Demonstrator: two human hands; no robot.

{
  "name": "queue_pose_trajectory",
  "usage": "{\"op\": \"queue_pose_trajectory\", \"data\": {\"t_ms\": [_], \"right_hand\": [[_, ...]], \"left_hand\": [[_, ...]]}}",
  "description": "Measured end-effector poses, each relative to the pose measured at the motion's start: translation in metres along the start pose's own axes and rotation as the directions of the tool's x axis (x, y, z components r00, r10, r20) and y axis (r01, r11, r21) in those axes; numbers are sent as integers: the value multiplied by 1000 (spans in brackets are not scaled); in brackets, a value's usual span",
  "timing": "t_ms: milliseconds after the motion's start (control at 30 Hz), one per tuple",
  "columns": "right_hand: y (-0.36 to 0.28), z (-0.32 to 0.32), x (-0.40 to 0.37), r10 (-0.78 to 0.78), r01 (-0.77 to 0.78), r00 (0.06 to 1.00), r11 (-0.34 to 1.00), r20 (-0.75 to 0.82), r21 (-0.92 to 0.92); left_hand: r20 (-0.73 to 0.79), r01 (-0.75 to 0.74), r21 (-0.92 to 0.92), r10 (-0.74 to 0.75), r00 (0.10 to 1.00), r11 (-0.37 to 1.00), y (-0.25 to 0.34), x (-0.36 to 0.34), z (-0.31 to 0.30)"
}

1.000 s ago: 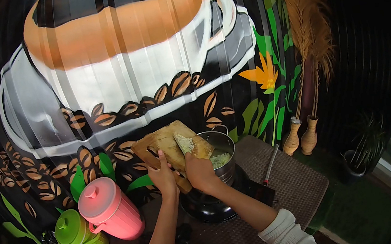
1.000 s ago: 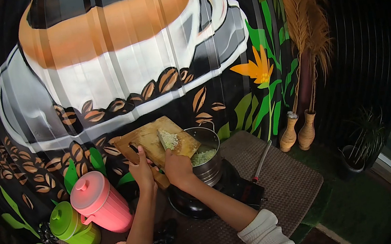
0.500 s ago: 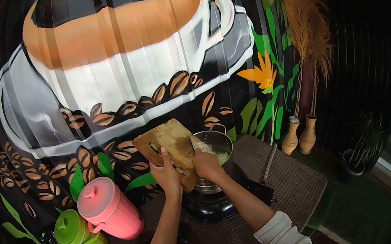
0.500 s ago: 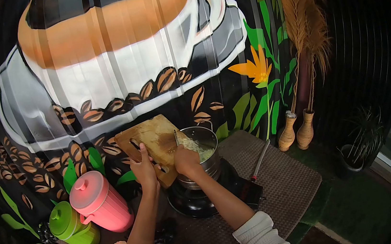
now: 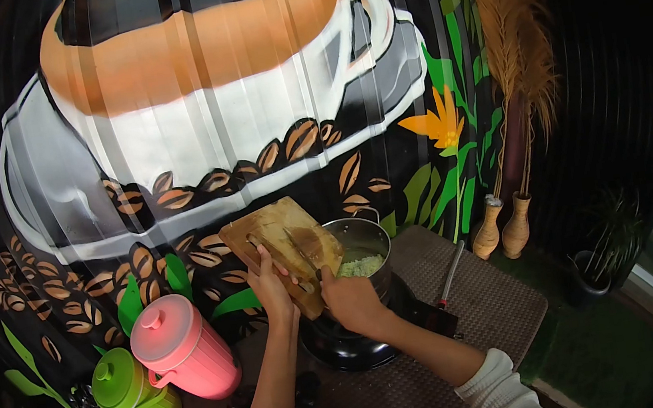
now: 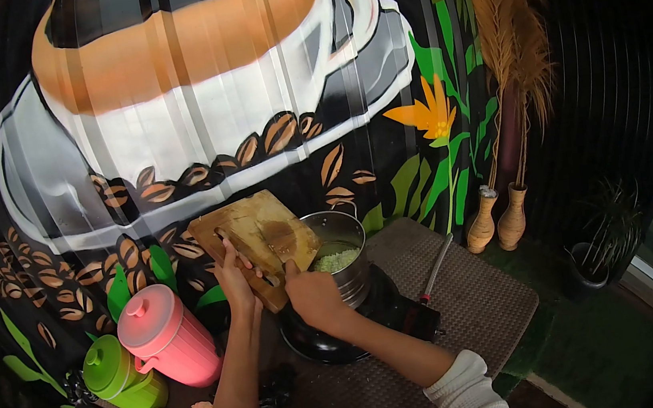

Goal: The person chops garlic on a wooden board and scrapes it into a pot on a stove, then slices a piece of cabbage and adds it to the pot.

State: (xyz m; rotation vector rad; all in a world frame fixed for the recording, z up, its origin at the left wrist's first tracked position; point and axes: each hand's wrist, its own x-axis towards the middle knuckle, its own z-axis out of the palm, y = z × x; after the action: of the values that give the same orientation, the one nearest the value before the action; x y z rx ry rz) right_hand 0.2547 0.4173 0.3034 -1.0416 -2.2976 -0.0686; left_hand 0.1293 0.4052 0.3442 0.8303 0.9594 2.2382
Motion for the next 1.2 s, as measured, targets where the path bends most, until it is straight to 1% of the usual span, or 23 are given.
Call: {"op": "queue_pose_trajectory", "data": {"t_ms": [33, 67, 100, 167, 200, 300, 367, 400, 433, 467, 500, 567, 600, 633, 700, 733, 800, 867, 967, 1033, 1100, 1167, 1200], "right_hand": [[-2, 4, 0, -37, 36, 999, 997, -12, -64], [-1, 9, 3, -29, 26, 999, 995, -28, -98], [2, 13, 7, -31, 28, 999, 995, -29, -95], [10, 23, 16, 22, -30, 998, 987, -52, -155], [16, 31, 22, 22, -30, 998, 988, -53, -154], [34, 48, 41, 107, -108, 994, 988, -15, -109], [43, 50, 51, 209, -195, 973, 972, 101, -131], [46, 48, 55, 207, -193, 973, 972, 101, -131], [49, 46, 58, 215, -195, 963, 972, 165, -132], [53, 44, 61, 223, -197, 948, 972, 228, -132], [55, 38, 61, 221, -195, 948, 972, 229, -130], [58, 19, 60, 231, -181, 910, 968, 343, -172], [62, 11, 59, 204, -145, 897, 974, 392, -175], [62, 8, 55, 200, -141, 898, 974, 391, -176], [56, 4, 45, 202, -187, 974, 972, 100, -143], [51, 2, 45, 199, -183, 975, 972, 100, -145], [37, 4, 47, 57, -54, 998, 997, 39, -64], [29, 21, 56, 71, -68, 997, 994, 28, -88], [42, 44, 71, 123, -123, 992, 986, -11, -110], [54, 38, 78, 214, -176, 947, 969, 239, -171], [61, 30, 78, 231, -186, 935, 966, 270, -181], [63, 12, 76, 273, -191, 898, 949, 345, -253], [65, 3, 72, 237, -157, 913, 955, 332, -250]], "left_hand": [[12, -1, -18, 1, 1000, 1000, 0, 0, 0], [12, -2, -16, 2, 1000, 1000, -2, 0, -3], [15, 24, -51, -24, 1000, 998, -6, -1, -6], [18, 49, -85, -47, 999, 995, -12, -1, -14], [19, 44, -90, -43, 999, 995, -15, -1, -17], [22, 37, -81, -35, 999, 996, -14, -2, -18], [21, 35, -66, -34, 999, 997, -12, -5, -15], [4, -8, -38, 8, 1000, 999, -10, -7, -11], [-13, -51, -10, 51, 999, 999, -8, -10, -8], [-15, -53, -10, 53, 998, 999, -6, -11, -7], [-24, -56, 8, 56, 998, 998, -5, -13, -7], [-32, -62, 25, 63, 997, 998, -3, -16, -5], [-41, -67, 26, 68, 997, 997, -2, -17, -4], [-49, -73, 26, 74, 996, 997, -2, -18, -4], [-68, -77, 47, 80, 994, 996, -4, -19, -5], [-84, -77, 72, 83, 993, 994, -6, -19, -6], [-78, -80, 53, 84, 993, 995, -10, -17, -7], [-72, -76, 40, 79, 994, 996, -12, -20, -8], [-73, -109, 31, 111, 991, 994, -12, -20, -9], [-106, -82, 34, 85, 991, 996, -17, -18, -15], [-107, -97, 36, 100, 989, 995, -20, -19, -18], [-112, -111, 35, 114, 987, 993, -22, -17, -20], [-114, -110, 18, 112, 987, 994, -24, -17, -22]]}}
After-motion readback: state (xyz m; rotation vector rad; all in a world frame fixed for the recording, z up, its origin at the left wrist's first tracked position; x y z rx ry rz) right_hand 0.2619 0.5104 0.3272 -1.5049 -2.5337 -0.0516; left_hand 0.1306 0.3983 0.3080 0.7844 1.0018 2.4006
